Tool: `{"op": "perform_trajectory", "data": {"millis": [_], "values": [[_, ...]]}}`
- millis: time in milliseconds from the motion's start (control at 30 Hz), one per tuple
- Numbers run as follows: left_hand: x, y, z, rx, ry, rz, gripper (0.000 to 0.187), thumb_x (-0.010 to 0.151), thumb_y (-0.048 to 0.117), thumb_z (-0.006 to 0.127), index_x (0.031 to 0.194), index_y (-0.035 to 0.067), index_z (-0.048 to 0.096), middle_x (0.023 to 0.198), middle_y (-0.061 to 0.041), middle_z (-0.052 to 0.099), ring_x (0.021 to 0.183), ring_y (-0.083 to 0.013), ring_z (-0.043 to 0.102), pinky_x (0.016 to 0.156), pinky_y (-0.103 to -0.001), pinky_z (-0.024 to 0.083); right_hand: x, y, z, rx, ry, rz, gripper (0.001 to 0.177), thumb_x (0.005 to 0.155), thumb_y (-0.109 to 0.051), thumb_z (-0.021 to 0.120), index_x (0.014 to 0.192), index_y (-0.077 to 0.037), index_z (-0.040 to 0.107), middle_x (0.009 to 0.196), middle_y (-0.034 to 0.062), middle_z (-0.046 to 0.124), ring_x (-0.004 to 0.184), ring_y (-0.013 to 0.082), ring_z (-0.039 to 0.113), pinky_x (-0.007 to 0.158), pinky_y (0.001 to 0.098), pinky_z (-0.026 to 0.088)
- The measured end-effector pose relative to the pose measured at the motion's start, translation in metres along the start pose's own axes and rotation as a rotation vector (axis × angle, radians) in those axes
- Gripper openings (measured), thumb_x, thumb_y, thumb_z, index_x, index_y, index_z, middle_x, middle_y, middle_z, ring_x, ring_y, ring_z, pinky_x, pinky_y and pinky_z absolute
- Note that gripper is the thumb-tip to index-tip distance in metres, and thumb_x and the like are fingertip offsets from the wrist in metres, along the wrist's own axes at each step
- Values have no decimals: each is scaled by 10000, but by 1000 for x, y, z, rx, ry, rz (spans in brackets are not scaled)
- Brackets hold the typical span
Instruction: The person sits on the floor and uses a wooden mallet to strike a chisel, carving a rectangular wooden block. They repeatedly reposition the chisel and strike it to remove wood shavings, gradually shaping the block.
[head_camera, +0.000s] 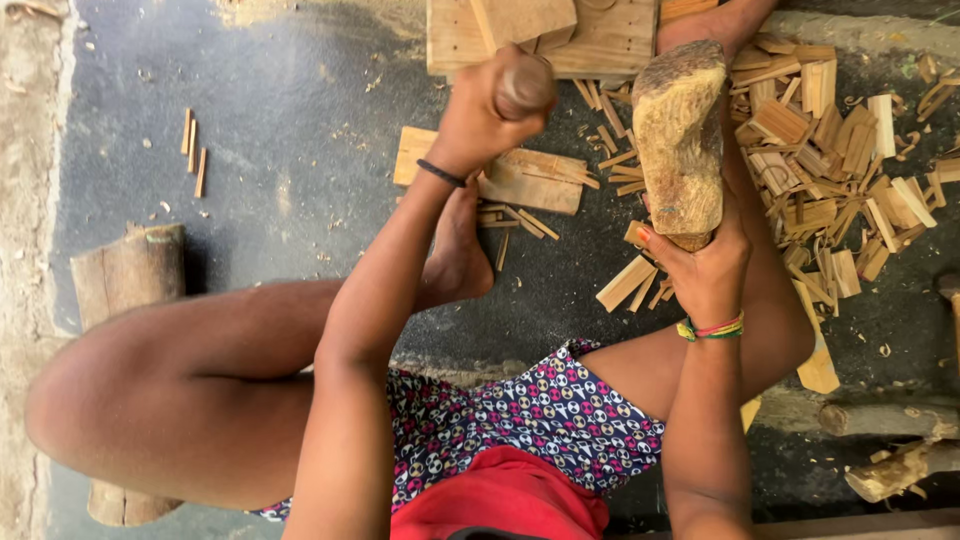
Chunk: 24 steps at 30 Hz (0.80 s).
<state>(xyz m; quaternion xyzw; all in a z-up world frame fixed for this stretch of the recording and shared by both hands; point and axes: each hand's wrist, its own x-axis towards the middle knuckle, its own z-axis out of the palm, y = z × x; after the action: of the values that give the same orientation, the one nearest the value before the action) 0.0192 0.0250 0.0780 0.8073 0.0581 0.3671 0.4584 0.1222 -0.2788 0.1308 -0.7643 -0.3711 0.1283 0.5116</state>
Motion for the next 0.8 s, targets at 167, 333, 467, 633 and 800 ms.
{"op": "perform_trajectory", "data": {"millis": [167,333,467,633,800], "values": [[-7,11,5,1,-67,-55,380,771,125,868,1056,74,623,968,-120,757,896,-267,779,798,-354,624,-4,3,2,56,-26,48,551,885,59,820,1366,44,552,1232,114,736,1131,170,711,1014,326,566],[-8,20,6,-32,-111,-31,415,747,113,872,1064,64,608,941,-149,736,883,-322,750,762,-379,598,-1,13,-3,-36,28,-80,595,894,12,882,1386,46,550,1275,134,677,1150,209,645,1054,355,526],[-6,22,4,-40,-88,-27,396,758,100,868,1059,67,612,919,-159,728,882,-334,750,761,-382,594,-2,16,-6,-107,38,-45,526,907,-24,902,1318,45,580,1204,132,701,1081,212,664,1035,361,532],[-5,21,-1,-59,-77,-22,383,762,104,860,1054,67,614,900,-152,729,850,-322,754,750,-373,593,-3,18,-4,-125,42,-58,552,902,-25,914,1323,55,565,1242,141,695,1132,227,658,1045,363,528],[1,17,1,-97,-122,-14,390,774,110,858,1083,68,624,915,-138,755,861,-292,773,773,-369,612,-1,16,-2,-159,60,-33,635,886,-47,931,1390,46,555,1280,140,701,1152,221,665,1050,360,531]]}}
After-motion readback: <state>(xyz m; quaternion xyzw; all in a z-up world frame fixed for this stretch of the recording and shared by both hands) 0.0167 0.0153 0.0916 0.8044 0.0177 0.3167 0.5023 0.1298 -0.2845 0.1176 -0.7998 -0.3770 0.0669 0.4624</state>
